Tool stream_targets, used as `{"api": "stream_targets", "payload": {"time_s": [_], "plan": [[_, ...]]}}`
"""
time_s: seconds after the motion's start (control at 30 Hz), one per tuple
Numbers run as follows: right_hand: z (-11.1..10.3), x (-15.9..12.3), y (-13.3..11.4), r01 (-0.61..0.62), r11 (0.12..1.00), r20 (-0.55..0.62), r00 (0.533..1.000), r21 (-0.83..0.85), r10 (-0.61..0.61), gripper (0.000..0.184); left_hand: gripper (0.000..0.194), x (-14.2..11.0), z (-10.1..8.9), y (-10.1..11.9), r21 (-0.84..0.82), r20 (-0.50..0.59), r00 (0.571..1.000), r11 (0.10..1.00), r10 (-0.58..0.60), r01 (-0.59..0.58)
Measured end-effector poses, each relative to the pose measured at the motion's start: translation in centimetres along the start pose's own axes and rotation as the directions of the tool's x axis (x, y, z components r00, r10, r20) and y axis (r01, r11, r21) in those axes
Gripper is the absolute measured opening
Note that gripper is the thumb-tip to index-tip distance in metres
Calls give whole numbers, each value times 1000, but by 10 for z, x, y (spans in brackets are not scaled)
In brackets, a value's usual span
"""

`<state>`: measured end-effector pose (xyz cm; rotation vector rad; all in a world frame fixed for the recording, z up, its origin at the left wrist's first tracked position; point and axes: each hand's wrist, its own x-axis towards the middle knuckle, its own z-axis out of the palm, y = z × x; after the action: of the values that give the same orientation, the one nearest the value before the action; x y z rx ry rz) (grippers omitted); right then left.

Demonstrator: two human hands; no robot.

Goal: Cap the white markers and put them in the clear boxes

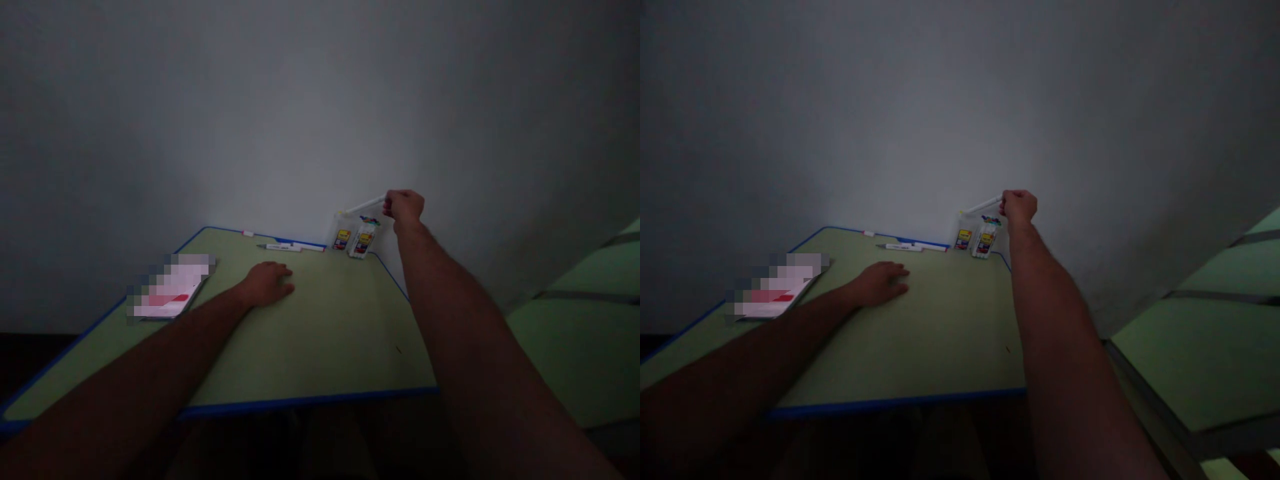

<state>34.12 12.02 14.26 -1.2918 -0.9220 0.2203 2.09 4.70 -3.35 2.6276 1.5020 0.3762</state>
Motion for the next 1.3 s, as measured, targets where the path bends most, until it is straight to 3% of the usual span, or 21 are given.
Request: {"api": "stream_targets", "payload": {"time_s": [0.33, 0.63, 0.9, 1.3], "plan": [[21, 20, 22, 61, 956, 103, 994, -289, -32, 7, 60, -4, -6, 5, -4, 0, 1000, 1000, 1, -1], [43, 29, 45, 230, 790, 231, 966, -569, -116, 20, 57, -4, -3, 4, -8, -30, 999, 1000, 19, -19], [61, 20, 54, 435, 644, 453, 878, -629, -152, 21, 57, -3, -2, 3, -11, -35, 999, 1000, 23, -23], [76, 7, 48, 534, 436, 565, 822, -724, -68, 24, 55, -3, 0, 3, -32, -47, 999, 999, 18, -20]]}}
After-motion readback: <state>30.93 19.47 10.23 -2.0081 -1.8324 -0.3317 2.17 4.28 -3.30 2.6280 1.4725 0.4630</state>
